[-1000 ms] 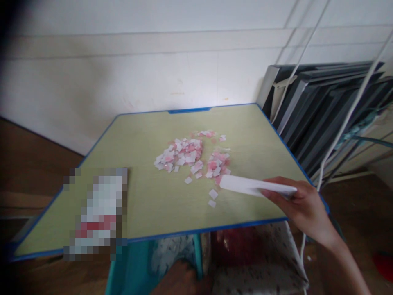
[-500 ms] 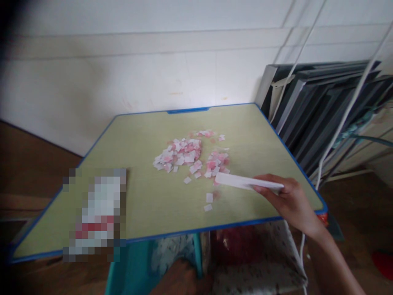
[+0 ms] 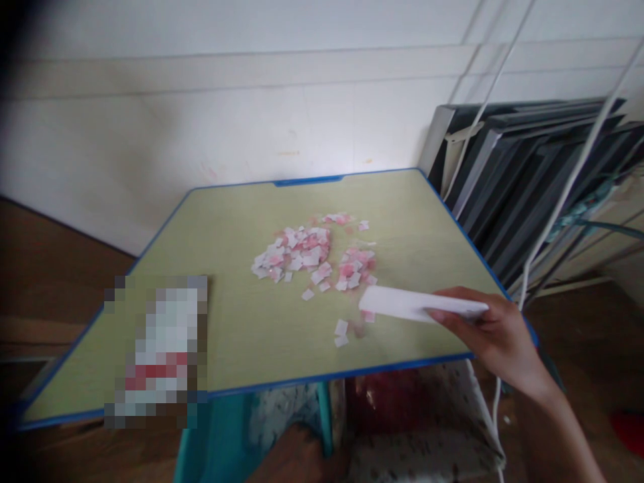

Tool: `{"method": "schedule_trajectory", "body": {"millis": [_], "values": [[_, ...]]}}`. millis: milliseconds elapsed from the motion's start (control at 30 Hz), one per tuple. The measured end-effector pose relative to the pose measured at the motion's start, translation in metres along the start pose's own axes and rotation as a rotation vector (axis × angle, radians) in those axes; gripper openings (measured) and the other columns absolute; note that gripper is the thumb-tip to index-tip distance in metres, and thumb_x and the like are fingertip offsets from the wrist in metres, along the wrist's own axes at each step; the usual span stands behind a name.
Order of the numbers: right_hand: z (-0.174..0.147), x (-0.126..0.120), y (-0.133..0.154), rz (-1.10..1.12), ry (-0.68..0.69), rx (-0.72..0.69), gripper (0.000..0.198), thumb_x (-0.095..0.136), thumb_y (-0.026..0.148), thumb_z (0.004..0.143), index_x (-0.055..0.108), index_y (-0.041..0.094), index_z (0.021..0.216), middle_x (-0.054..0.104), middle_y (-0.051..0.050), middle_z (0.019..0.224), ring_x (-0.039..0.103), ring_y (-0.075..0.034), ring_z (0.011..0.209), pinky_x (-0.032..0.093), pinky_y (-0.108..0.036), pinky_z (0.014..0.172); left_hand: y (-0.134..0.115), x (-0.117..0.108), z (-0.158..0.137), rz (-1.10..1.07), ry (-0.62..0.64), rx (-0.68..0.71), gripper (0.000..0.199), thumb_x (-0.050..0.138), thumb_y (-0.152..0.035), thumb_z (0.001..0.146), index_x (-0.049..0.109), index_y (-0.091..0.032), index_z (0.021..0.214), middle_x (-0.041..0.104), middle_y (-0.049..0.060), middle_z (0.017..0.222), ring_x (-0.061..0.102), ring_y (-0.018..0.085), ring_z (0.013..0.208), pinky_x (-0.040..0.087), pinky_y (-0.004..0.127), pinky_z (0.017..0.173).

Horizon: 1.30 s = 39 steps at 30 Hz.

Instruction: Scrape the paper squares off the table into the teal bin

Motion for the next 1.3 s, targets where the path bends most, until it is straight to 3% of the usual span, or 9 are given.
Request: {"method": "schedule_trajectory", "body": {"millis": [100,567,733,867,1167,1300], "values": [[0.0,-0.006,-0.009,-0.06,-0.082,-0.004,0.019,0.072,0.038,0.07,0.076,0.021,0.075,0.07,0.0,0.061,0.059,-0.015,0.049,0.044,-0.021,0.043,-0.001,0.001,0.0,-0.004,0.011,0.013,0.021,0.062,-0.027,0.091,0.068,-0.02,0.11,0.069,0.009,0.073,0.065,0.027,0.067,0.048,0.032,0.057],[-0.016,-0.017,-0.018,-0.03,-0.043,0.079,0.023,0.075,0.042,0.064,0.078,0.021,0.074,0.072,-0.001,0.061,0.062,-0.016,0.048,0.047,-0.021,0.042,-0.002,0.002,-0.003,-0.015,-0.02,0.023,0.016,0.064,-0.029,0.09,0.069,-0.021,0.103,0.069,0.01,0.076,0.067,0.029,0.071,0.05,0.033,0.061],[-0.018,-0.021,-0.016,-0.105,-0.115,0.069,0.021,0.072,0.04,0.069,0.077,0.021,0.075,0.072,0.0,0.062,0.062,-0.016,0.049,0.047,-0.021,0.043,-0.004,0.003,-0.003,-0.002,-0.028,0.04,0.017,0.067,-0.027,0.088,0.069,-0.019,0.103,0.07,0.01,0.076,0.067,0.029,0.068,0.051,0.035,0.063],[-0.023,-0.024,-0.018,-0.127,-0.079,0.048,0.017,0.071,0.038,0.071,0.077,0.024,0.076,0.073,0.001,0.065,0.064,-0.017,0.05,0.048,-0.021,0.045,-0.002,0.006,-0.003,-0.005,-0.029,0.041,0.015,0.066,-0.027,0.089,0.069,-0.019,0.102,0.07,0.009,0.075,0.067,0.028,0.069,0.052,0.036,0.065],[-0.036,-0.039,-0.033,-0.123,-0.265,0.127,0.021,0.075,0.038,0.068,0.076,0.021,0.081,0.074,0.0,0.069,0.065,-0.017,0.054,0.05,-0.022,0.048,0.0,0.007,-0.003,-0.03,-0.043,0.031,0.016,0.065,-0.029,0.09,0.067,-0.02,0.103,0.069,0.008,0.077,0.066,0.027,0.072,0.052,0.036,0.067],[-0.036,-0.036,-0.038,-0.094,-0.229,0.12,0.023,0.075,0.041,0.067,0.076,0.022,0.08,0.073,0.002,0.065,0.063,-0.016,0.05,0.048,-0.021,0.044,-0.001,0.003,-0.006,-0.021,-0.015,0.019,0.017,0.065,-0.026,0.09,0.067,-0.02,0.106,0.07,0.008,0.079,0.066,0.027,0.073,0.052,0.036,0.067]]}}
Point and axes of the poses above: each hand's wrist, its own z-axis towards the middle knuckle, its own x-axis out of the palm, y = z × x, the point moved 7 cm from there along z, towards the middle knuckle
